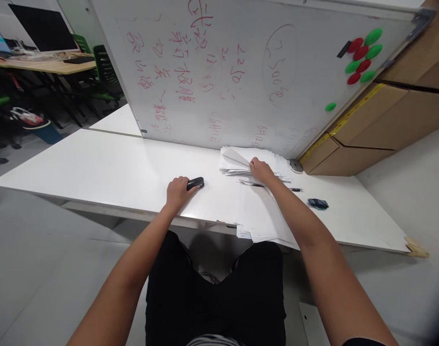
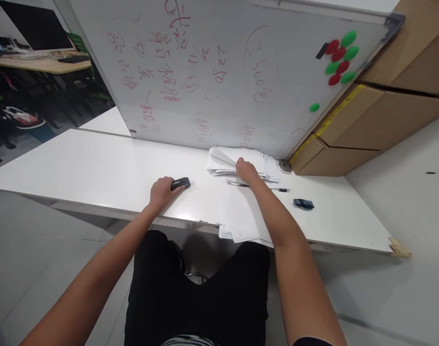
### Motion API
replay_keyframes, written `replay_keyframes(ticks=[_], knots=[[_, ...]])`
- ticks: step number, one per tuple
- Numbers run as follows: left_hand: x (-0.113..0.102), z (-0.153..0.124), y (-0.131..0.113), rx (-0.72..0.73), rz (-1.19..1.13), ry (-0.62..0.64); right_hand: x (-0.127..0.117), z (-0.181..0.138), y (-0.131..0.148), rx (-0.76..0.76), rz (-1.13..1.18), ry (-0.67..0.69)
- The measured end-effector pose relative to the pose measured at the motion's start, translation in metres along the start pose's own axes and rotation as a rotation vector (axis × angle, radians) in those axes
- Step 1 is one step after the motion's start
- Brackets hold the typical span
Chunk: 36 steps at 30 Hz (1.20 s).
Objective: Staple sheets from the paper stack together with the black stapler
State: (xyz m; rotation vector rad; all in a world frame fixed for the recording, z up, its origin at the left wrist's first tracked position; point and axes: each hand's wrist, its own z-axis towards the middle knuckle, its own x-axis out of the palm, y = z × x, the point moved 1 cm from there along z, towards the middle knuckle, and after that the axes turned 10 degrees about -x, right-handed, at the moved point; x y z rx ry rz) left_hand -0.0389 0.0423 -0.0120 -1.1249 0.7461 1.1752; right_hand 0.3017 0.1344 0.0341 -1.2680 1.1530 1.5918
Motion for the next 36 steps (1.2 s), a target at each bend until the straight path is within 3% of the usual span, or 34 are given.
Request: replay_keyframes(ticks=[6,14,26,36], knots=[[0.0,0.001,0.001,0.015,0.001,0.025,0.014,0.008,0.019,-0.09,-0.114,-0.015],[0.002,0.002,0.002,0.007,-0.003,0.041,0.023,0.014,0.014,-0.313,-0.12,-0.021],[0.002,0.003,0.002,-0.006,0.01,0.038,0.007,0.021,0.032,-0.241,-0.248,0.138],[0.001,0.002,0.001,-0.017,-0.003,0.037,0.009,0.023,0.044,-0.332,-0.446,0.235]])
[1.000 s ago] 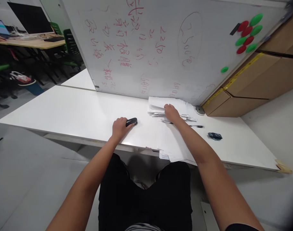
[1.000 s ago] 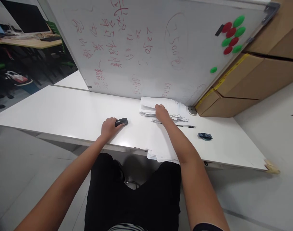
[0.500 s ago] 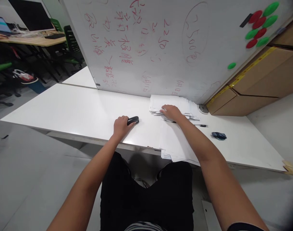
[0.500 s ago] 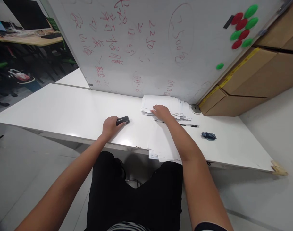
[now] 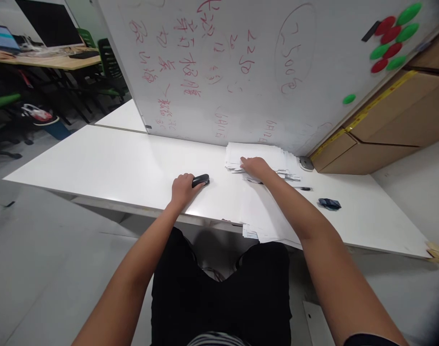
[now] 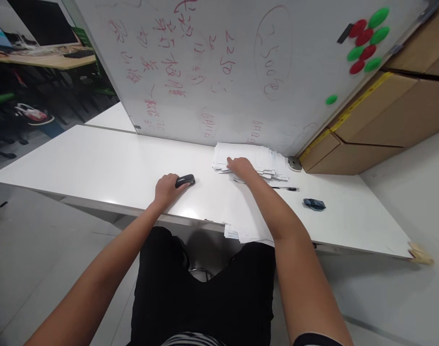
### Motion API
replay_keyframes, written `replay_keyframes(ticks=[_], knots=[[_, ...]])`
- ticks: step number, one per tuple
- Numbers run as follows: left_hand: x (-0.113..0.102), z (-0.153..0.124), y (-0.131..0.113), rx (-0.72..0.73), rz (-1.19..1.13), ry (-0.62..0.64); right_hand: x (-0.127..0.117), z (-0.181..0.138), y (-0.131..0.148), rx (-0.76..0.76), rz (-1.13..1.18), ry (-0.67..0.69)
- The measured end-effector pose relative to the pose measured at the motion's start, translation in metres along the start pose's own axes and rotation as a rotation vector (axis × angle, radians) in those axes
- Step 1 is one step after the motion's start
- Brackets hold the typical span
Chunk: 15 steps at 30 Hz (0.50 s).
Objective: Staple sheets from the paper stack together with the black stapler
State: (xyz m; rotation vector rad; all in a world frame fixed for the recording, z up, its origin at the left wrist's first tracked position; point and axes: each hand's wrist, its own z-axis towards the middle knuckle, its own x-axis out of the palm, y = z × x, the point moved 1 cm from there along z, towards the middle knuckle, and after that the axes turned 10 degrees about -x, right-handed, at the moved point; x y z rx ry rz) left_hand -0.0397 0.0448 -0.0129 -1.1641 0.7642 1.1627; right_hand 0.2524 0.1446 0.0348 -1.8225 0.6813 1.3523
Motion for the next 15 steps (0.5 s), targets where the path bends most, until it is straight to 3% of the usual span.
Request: replay_keyframes(ticks=[15], knots=[[0.0012,0.0006,0.0003,0.012,-0.036,0.006,-0.0035,0.0006,0.0045,-0.024,-0.06,0.032]])
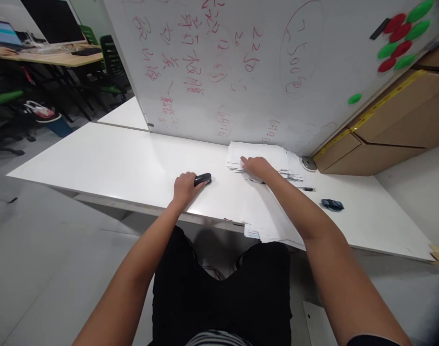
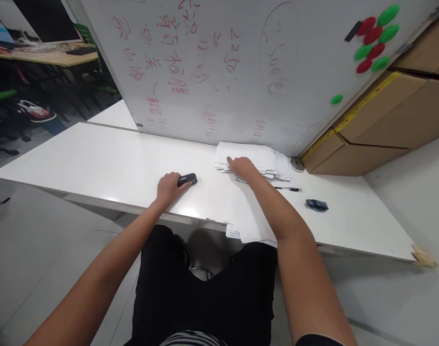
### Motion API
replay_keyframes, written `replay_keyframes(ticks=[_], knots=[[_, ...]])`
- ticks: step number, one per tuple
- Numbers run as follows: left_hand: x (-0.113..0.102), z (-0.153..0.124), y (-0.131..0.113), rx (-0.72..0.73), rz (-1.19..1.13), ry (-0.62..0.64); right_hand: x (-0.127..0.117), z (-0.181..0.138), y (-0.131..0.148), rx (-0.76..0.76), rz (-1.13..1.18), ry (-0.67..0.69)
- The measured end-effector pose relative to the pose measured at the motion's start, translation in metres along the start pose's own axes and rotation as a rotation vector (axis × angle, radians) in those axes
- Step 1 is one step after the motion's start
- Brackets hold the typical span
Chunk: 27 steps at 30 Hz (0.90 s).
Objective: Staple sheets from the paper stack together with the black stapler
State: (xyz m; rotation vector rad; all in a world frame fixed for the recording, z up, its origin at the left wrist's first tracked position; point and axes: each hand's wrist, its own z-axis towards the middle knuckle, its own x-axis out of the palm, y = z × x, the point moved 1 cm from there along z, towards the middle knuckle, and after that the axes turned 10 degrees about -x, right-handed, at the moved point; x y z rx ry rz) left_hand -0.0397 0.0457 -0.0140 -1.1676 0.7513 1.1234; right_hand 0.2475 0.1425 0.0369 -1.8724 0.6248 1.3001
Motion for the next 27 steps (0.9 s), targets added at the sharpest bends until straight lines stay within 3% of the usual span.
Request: replay_keyframes(ticks=[9,16,23,27], knots=[[-0.001,0.0,-0.001,0.002,-0.011,0.004,0.009,0.001,0.003,-0.041,-0.044,0.039],[0.0,0.0,0.001,0.001,-0.004,-0.006,0.015,-0.002,-0.002,-0.007,-0.114,-0.034],[-0.002,-0.002,0.001,0.021,-0.027,-0.019,0.011,-0.012,-0.004,0.2,0.032,-0.294],[-0.003,-0.003,0.0,0.007,-0.035,-0.025,-0.008,-0.049,0.0,0.274,0.2,-0.696]])
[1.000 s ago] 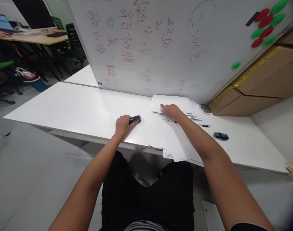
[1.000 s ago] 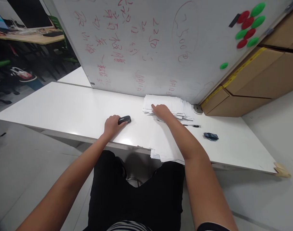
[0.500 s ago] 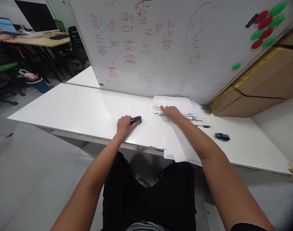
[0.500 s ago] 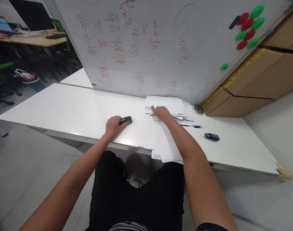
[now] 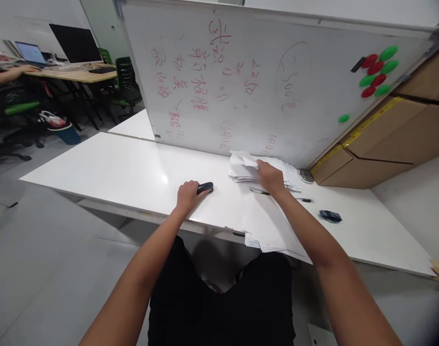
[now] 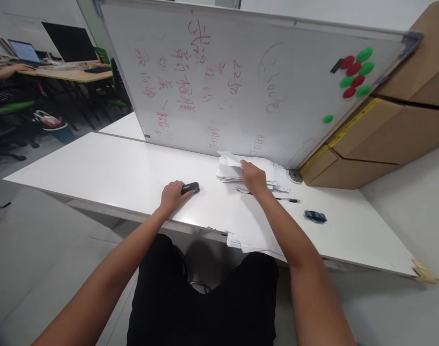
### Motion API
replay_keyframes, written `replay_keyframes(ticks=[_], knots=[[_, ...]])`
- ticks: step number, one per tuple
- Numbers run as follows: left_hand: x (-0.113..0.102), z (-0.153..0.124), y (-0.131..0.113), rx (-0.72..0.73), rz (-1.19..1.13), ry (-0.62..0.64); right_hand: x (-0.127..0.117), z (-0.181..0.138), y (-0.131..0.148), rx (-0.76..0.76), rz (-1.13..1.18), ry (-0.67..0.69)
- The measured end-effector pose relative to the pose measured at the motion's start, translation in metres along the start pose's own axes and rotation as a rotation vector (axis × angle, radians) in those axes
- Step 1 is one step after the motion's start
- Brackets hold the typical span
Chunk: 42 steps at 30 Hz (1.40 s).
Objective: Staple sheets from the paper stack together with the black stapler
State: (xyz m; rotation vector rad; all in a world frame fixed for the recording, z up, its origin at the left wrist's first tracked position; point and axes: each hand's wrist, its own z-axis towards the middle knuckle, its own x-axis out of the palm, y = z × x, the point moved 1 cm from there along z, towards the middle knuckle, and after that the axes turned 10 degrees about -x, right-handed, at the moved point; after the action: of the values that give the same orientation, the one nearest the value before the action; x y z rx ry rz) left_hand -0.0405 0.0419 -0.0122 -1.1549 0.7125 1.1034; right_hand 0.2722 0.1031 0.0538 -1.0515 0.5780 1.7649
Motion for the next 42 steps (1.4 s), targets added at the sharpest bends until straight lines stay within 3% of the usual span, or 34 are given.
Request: replay_keyframes(ticks=[3,6,8,11,15,18,20,22,26,28,32,37,42], knots=[[0.001,0.0,0.001,0.005,0.025,-0.023,-0.044,-0.035,-0.001,0.139,0.193,-0.405],[0.002,0.001,0.002,0.019,0.058,-0.033,-0.075,-0.082,-0.006,0.473,0.44,-0.734],[0.002,0.002,0.003,0.022,0.078,-0.032,-0.081,-0.111,-0.006,0.67,0.63,-0.863],[-0.001,0.003,0.002,0.042,0.072,-0.038,-0.073,-0.143,-0.001,0.827,0.903,-0.903],[-0.01,-0.001,-0.005,0.147,-0.044,-0.19,-0.067,-0.17,0.022,0.873,1.089,-0.868],[-0.018,-0.011,-0.022,0.318,-0.173,-0.162,-0.079,-0.18,0.042,0.849,1.116,-0.76],[-0.025,-0.022,-0.043,0.379,-0.32,-0.045,-0.093,-0.184,0.053,0.789,1.122,-0.66],[-0.033,-0.036,-0.07,0.34,-0.552,0.122,-0.107,-0.184,0.061,0.707,1.136,-0.552],[-0.052,-0.071,-0.126,0.191,-1.062,0.762,-0.136,-0.175,0.072,0.514,1.114,-0.383],[-0.06,-0.087,-0.144,0.08,-1.232,0.913,-0.15,-0.168,0.072,0.408,1.051,-0.325],[-0.065,-0.114,-0.159,-0.121,-1.437,0.853,-0.174,-0.156,0.063,0.271,0.966,-0.215],[-0.059,-0.137,-0.158,-0.168,-1.506,0.737,-0.182,-0.16,0.052,0.25,1.022,0.033],[-0.055,-0.15,-0.155,-0.224,-1.533,0.871,-0.17,-0.167,0.063,0.348,1.069,0.022]])
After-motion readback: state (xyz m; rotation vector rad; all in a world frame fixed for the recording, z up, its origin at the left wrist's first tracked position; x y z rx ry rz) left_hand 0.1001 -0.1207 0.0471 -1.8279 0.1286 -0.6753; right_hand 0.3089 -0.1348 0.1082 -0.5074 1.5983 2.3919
